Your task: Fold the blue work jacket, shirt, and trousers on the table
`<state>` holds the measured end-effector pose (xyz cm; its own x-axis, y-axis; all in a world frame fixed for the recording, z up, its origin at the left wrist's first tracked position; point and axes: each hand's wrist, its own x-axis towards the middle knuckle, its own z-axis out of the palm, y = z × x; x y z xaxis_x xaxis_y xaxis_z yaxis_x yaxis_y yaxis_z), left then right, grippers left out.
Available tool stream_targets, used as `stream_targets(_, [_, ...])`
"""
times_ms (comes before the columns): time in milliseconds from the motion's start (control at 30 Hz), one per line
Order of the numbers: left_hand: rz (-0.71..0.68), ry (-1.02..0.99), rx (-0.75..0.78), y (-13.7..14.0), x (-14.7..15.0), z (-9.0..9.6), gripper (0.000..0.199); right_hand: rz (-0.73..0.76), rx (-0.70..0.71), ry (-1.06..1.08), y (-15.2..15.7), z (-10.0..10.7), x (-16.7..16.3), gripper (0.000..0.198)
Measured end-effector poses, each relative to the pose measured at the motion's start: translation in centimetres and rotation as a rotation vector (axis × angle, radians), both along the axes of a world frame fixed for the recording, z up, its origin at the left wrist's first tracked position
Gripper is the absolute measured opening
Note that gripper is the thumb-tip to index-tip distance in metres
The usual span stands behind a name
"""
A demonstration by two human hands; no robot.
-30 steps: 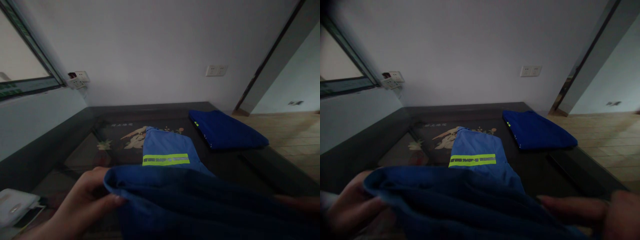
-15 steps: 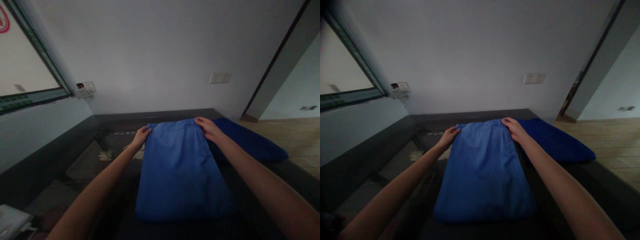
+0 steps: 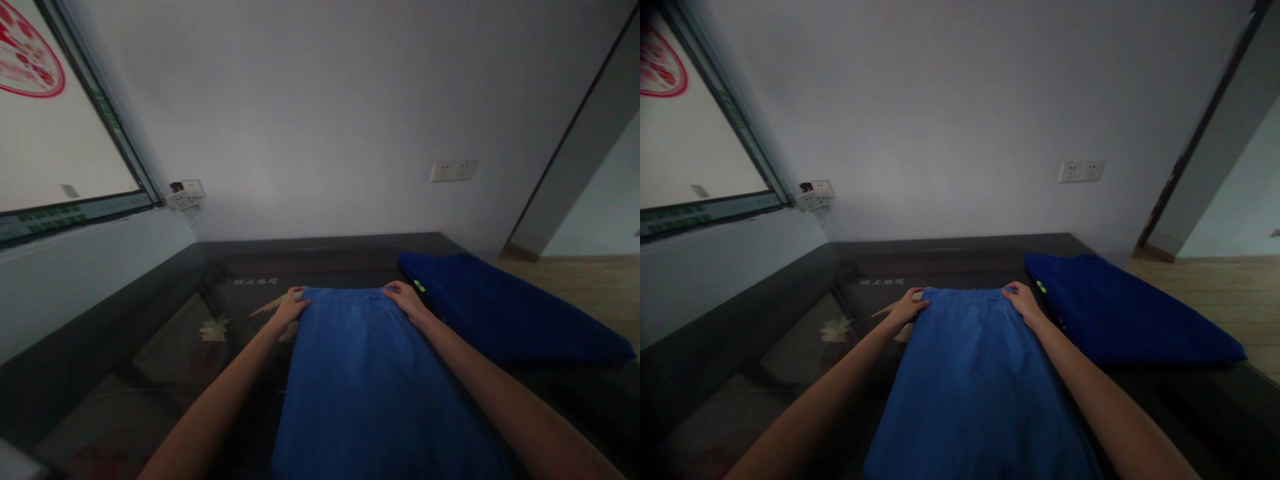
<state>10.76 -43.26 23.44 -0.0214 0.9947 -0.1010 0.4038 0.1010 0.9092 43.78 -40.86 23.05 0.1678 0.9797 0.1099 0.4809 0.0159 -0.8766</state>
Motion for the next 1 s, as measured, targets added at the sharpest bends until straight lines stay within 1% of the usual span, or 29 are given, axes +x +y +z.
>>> stream_targets(100, [0.011, -0.077, 0.013, 0.2, -0.1, 0.0, 0.048, -0.003, 0.134, -0.049, 0.5, 0.3, -0.4, 0.016])
stream_targets(133, [0.015, -0.057, 0.027, 0.2, -0.1, 0.0, 0.047, -0.003, 0.157, -0.08, 0.5, 0.3, -0.6, 0.015])
stream_targets(200, [0.022, 0.087, 0.049, 0.0, 0.1, 0.0, 0.046, -0.009, 0.158, -0.181, 0.4, 0.4, -1.3, 0.014])
stream_targets(333, [0.01, 0.493, 0.143, -0.7, 1.0, -0.4, 0.051, -0.024, 0.113, -0.437, -0.7, -0.4, -2.6, 0.015])
stream_targets(467, [-0.004, 0.74, 0.197, -1.4, 1.5, -0.7, 0.052, 0.014, 0.179, -0.628, -1.8, -0.8, -3.1, 0.021])
stream_targets(533, [0.021, 0.829, 0.238, -1.6, 1.6, -0.3, 0.052, 0.046, 0.191, -0.712, -1.9, -0.3, -3.0, 0.024])
stream_targets(633, [0.035, 0.906, 0.375, -2.2, 1.8, 0.8, 0.052, 0.026, 0.203, -0.762, -2.0, 1.3, -3.2, 0.028])
stream_targets(700, [-0.03, 0.923, 0.466, -2.7, 2.5, 1.5, 0.045, 0.008, 0.265, -0.757, -2.4, 2.4, -4.1, 0.032])
stream_targets(767, [-0.138, 0.924, 0.501, -3.0, 3.3, 1.7, 0.038, 0.059, 0.365, -0.754, -3.3, 3.0, -5.5, 0.036])
stream_targets(833, [-0.224, 0.924, 0.479, -3.2, 4.2, 1.2, 0.04, 0.157, 0.426, -0.776, -4.6, 2.7, -6.8, 0.041])
stream_targets(867, [-0.244, 0.924, 0.462, -3.2, 4.5, 0.7, 0.043, 0.202, 0.423, -0.8, -5.2, 2.2, -7.3, 0.043])
stream_targets(933, [-0.255, 0.926, 0.429, -3.1, 4.9, -0.4, 0.049, 0.259, 0.356, -0.856, -6.1, 0.7, -7.5, 0.049])
stream_targets(1000, [-0.261, 0.926, 0.399, -2.8, 4.9, -1.4, 0.052, 0.274, 0.268, -0.888, -6.6, -0.8, -6.9, 0.056])
